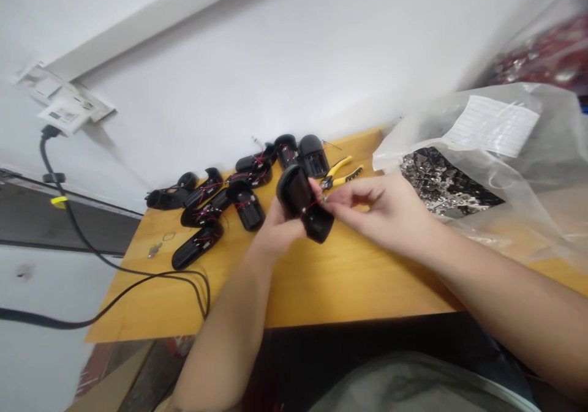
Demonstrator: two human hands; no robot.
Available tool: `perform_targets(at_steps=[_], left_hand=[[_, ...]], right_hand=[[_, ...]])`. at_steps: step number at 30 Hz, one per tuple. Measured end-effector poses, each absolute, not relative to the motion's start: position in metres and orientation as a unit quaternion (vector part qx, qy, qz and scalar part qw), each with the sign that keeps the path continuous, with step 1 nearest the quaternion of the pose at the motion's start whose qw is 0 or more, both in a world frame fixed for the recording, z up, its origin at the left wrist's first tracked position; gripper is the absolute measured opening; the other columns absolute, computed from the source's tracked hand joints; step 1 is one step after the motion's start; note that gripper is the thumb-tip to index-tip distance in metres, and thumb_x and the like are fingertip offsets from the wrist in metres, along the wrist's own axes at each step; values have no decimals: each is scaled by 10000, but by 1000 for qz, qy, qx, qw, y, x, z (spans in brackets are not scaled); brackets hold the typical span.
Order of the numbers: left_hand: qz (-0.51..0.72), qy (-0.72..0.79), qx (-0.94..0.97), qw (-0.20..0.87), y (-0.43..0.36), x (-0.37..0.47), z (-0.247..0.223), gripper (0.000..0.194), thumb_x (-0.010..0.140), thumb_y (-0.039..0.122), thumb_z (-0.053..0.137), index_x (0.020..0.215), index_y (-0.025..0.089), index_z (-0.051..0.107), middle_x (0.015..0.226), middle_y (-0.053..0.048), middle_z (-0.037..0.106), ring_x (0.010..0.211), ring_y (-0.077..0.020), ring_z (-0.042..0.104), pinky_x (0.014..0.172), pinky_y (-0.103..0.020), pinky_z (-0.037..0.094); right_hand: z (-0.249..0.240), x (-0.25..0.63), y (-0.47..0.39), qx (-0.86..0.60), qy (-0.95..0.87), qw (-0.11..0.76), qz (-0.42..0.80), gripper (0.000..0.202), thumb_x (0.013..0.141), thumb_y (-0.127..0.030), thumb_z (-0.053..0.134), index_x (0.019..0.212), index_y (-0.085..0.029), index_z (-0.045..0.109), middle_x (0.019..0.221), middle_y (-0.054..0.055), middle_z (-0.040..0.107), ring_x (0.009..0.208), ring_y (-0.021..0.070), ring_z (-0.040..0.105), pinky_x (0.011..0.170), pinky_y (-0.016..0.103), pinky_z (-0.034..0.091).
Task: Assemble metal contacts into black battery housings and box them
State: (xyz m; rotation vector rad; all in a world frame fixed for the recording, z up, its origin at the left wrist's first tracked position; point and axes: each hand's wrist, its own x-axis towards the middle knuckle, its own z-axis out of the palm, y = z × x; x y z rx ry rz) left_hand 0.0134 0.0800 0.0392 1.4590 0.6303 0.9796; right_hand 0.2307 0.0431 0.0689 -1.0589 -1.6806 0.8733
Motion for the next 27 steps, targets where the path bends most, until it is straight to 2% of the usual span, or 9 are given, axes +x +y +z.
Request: perform_targets(at_steps=[3, 8, 9, 12, 16, 19, 22, 24, 27], left_hand=[[429, 269, 692, 515, 80, 18, 46, 418, 748, 182, 753, 1147, 233, 639, 1079, -47, 627, 997, -194, 622, 901, -331, 542], [448, 231, 836, 217, 82, 23, 54, 560, 666, 64, 659, 1203, 218, 618, 1151, -80, 611, 1078, -231, 609, 957, -390, 542], [447, 226, 845, 187, 81, 23, 55, 580, 665, 69, 657, 1225, 217, 617, 1168, -89, 608, 1097, -240, 609, 972, -406, 546], [448, 227, 848, 169, 79, 23, 57, 586, 687, 84, 658, 1257, 212, 617, 1177, -100, 601, 1111, -243, 613, 979, -412, 554], [455, 232, 833, 213, 74, 24, 57, 584, 685, 62, 680, 1246, 216, 628, 1176, -89, 626, 1120, -239, 621, 983, -401, 553], [457, 240, 769, 378, 71, 26, 56, 474, 758, 98, 720, 1206, 219, 623, 1146, -78, 660, 1074, -220, 660, 956, -381, 567], [435, 236, 682, 539, 70, 28, 52, 390, 841, 213, 790, 1196, 232, 629, 1132, -62, 685, 1051, -207, 690, 978, -392, 583], [434, 218, 651, 583, 70, 28, 49, 405, 834, 260, 841, 1196, 261, 660, 1155, -38, 691, 1076, -211, 692, 1010, -408, 587], [426, 191, 632, 619, 70, 30, 43, 441, 829, 209, 831, 1235, 306, 688, 1209, -10, 681, 1139, -207, 680, 1031, -377, 593]], right_hand=[[71, 230, 44, -434, -652, 471, 407, 95, 869, -211, 720, 828, -156, 785, 777, 48, 753, 661, 170, 664, 609, 285, 507], [74, 229, 41, -441, -616, 499, 421, 76, 791, -205, 730, 772, -176, 662, 695, 30, 681, 602, 152, 599, 547, 280, 462], [75, 228, 41, -434, -602, 516, 427, 110, 777, -195, 733, 828, -188, 637, 685, 15, 671, 597, 152, 595, 553, 283, 469], [75, 227, 39, -407, -569, 560, 443, 393, 743, -151, 737, 1082, -221, 551, 680, -27, 672, 608, 173, 615, 621, 318, 518], [74, 224, 38, -411, -583, 543, 444, 516, 747, -132, 713, 1220, -230, 533, 689, -26, 667, 633, 200, 633, 671, 363, 550], [71, 221, 36, -396, -580, 544, 459, 538, 750, -119, 701, 1233, -241, 498, 687, -34, 668, 625, 199, 644, 670, 366, 563], [71, 217, 34, -372, -574, 551, 478, 512, 763, -104, 683, 1207, -249, 471, 691, -43, 681, 619, 184, 655, 654, 347, 568], [71, 215, 33, -366, -573, 554, 481, 487, 762, -94, 673, 1178, -248, 474, 689, -51, 683, 604, 170, 649, 607, 320, 548], [72, 213, 31, -374, -561, 562, 479, 455, 757, -85, 666, 1137, -247, 475, 644, -75, 655, 546, 143, 606, 526, 279, 492]])
